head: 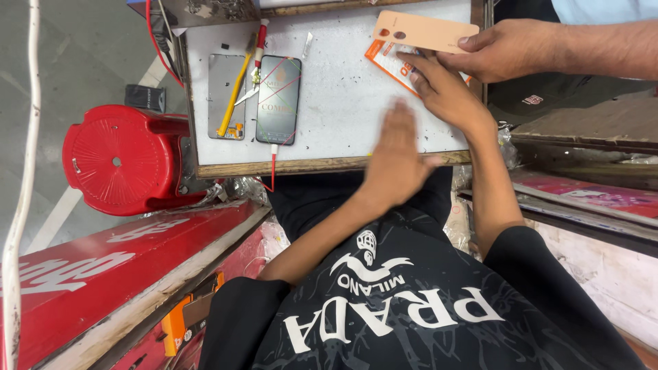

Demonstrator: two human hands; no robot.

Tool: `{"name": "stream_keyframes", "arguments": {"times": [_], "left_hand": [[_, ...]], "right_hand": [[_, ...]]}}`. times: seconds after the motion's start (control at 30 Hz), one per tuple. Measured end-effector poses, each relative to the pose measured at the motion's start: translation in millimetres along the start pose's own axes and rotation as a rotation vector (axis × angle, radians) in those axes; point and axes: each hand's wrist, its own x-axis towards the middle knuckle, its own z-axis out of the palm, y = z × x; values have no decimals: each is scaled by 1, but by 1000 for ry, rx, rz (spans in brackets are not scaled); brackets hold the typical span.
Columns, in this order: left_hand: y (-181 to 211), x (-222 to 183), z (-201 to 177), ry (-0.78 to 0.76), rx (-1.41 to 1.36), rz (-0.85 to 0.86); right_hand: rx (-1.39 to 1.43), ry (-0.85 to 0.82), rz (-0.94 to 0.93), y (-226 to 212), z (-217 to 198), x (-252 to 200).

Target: The person handles a smartphone and its back cover, applying a rubber band around the device and then using a small tool to pry and adjust components near the camera module. The person also picks up and sets down a separate back cover piece and a small bottle, working on the phone's rear assembly.

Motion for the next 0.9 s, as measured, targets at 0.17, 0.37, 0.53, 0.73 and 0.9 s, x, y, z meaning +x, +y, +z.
{"name": "stream_keyframes", "arguments": {"times": [0.17, 0.37, 0.53, 0.73, 0.9], "left_hand": [[3, -7, 0, -209, -257, 327], [-20, -24, -38, 225, 284, -204], [-1, -20, -32, -146, -21, 274], [-62, 0, -93, 304, -256, 260], [-162, 45, -188, 853, 519, 38]], "right_hand": [[-4, 13, -27, -3, 5, -1], [-88, 5, -23, -5, 10, 0], [-134, 45, -90, -13, 17, -1], [-99, 127, -175, -28, 15, -4], [-113, 177, -175, -53, 21, -21]]}}
